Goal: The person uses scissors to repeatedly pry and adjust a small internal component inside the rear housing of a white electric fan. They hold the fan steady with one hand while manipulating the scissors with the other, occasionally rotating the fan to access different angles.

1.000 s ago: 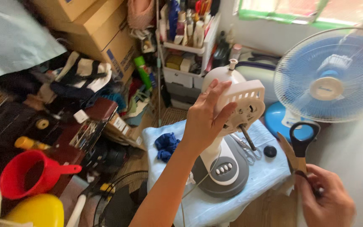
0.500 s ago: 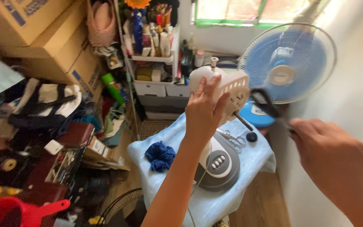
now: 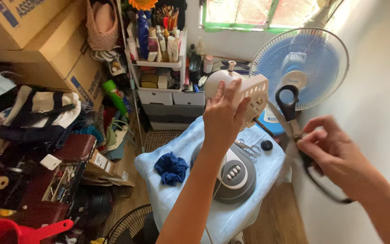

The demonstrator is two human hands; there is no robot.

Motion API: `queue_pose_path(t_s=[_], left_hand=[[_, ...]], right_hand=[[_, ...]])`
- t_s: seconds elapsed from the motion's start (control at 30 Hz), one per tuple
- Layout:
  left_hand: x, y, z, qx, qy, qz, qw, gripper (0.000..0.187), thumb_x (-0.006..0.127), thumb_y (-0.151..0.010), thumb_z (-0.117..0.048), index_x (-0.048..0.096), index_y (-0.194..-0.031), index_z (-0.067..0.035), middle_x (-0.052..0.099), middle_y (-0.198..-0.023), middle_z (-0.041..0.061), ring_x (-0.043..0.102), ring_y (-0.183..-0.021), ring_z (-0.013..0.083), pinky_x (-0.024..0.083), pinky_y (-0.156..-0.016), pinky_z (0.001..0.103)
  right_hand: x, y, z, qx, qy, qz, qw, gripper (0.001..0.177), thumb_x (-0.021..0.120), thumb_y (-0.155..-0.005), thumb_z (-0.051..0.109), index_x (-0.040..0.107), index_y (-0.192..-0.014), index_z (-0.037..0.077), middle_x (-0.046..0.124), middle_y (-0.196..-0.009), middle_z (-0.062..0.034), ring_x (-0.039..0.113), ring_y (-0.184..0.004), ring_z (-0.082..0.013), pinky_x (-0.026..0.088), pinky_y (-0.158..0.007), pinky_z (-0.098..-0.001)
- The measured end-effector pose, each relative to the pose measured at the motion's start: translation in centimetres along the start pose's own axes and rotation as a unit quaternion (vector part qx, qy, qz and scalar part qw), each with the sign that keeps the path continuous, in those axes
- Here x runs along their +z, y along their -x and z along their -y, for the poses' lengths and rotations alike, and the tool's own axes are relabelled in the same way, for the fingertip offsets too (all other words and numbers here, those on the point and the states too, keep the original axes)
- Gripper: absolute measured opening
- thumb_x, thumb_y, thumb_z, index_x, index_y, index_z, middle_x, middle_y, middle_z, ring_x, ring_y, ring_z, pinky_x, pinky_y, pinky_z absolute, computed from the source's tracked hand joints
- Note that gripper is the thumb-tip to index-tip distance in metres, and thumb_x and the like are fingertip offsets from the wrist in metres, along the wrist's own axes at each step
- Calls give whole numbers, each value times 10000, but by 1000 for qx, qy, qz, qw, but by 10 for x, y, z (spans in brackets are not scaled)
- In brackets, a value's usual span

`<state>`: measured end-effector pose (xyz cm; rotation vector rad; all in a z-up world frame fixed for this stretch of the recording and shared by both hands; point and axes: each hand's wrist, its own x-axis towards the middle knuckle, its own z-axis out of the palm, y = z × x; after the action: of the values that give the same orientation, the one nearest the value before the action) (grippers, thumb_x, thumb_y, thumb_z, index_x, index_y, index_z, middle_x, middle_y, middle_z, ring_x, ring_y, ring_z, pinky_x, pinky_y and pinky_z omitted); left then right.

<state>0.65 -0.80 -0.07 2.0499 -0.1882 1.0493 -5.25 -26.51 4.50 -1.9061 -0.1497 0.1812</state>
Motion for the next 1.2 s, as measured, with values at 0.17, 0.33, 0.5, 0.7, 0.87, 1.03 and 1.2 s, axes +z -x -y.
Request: queue_pose_path(t_s=[0.17, 0.33, 0.5, 0.7, 0.87, 1.03, 1.2], left_hand=[[-2, 0, 1, 4, 7, 6, 1000, 478, 601, -1030, -417, 601, -1415, -134, 664, -1311, 306, 591, -1342, 443, 449, -1072, 561], [-3, 0, 3, 11, 13, 10, 1000, 481, 591, -1040, -424, 595, -1426, -138, 652, -1333, 301, 586, -1347, 448, 475, -1081, 541], [-3, -1, 2, 3, 20, 9, 1000, 483, 600, -1032, -431, 602, -1412, -133, 653, -1323, 303, 591, -1326, 449, 486, -1066, 534], [-6, 0, 3, 6, 33, 11, 999, 481, 588, -1042, -434, 599, -1413, -128, 662, -1326, 291, 581, -1358, 447, 475, -1086, 532], [-5, 0, 2, 2, 28, 9, 1000, 481, 595, -1036, -438, 610, -1410, -136, 652, -1333, 308, 592, -1345, 449, 470, -1091, 545], [-6, -1, 1, -4, 32, 7, 999, 480, 599, -1038, -449, 614, -1412, -148, 636, -1344, 333, 598, -1334, 459, 484, -1092, 547], [-5, 1, 2, -6, 26, 8, 1000, 482, 598, -1036, -447, 614, -1414, -148, 637, -1344, 335, 606, -1330, 455, 468, -1106, 557]], right_hand=[[-5, 40, -9, 59, -135, 62, 987, 589, 687, -936, 110, 479, -1486, 80, 591, -1099, -109, 539, -796, -183, 501, -651, -348], [0, 59, 3, 2, 139, 78, 987, 909, 771, -759, 104, 333, -1553, 167, 604, -1231, -80, 633, -1048, -186, 523, -852, -322], [3, 58, -1, -55, 347, 58, 934, 709, 590, -908, 141, 424, -1597, 176, 614, -1247, -46, 614, -1061, -174, 515, -941, -309], [-6, 34, -11, -93, 249, 112, 958, 682, 554, -918, 123, 487, -1596, 122, 626, -1208, -39, 646, -906, -167, 576, -825, -293], [-41, -8, 0, 123, 197, 116, 966, 504, 560, -1015, 141, 553, -1518, 173, 607, -1009, -130, 503, -679, -200, 541, -568, -348], [-43, -30, 13, 112, 235, 111, 959, 544, 538, -997, 129, 559, -1537, 184, 658, -1085, -72, 495, -651, -187, 539, -554, -336], [-38, -28, 19, 97, 252, 118, 955, 545, 543, -988, 126, 583, -1528, 191, 656, -1135, -52, 527, -657, -179, 547, -535, -339]])
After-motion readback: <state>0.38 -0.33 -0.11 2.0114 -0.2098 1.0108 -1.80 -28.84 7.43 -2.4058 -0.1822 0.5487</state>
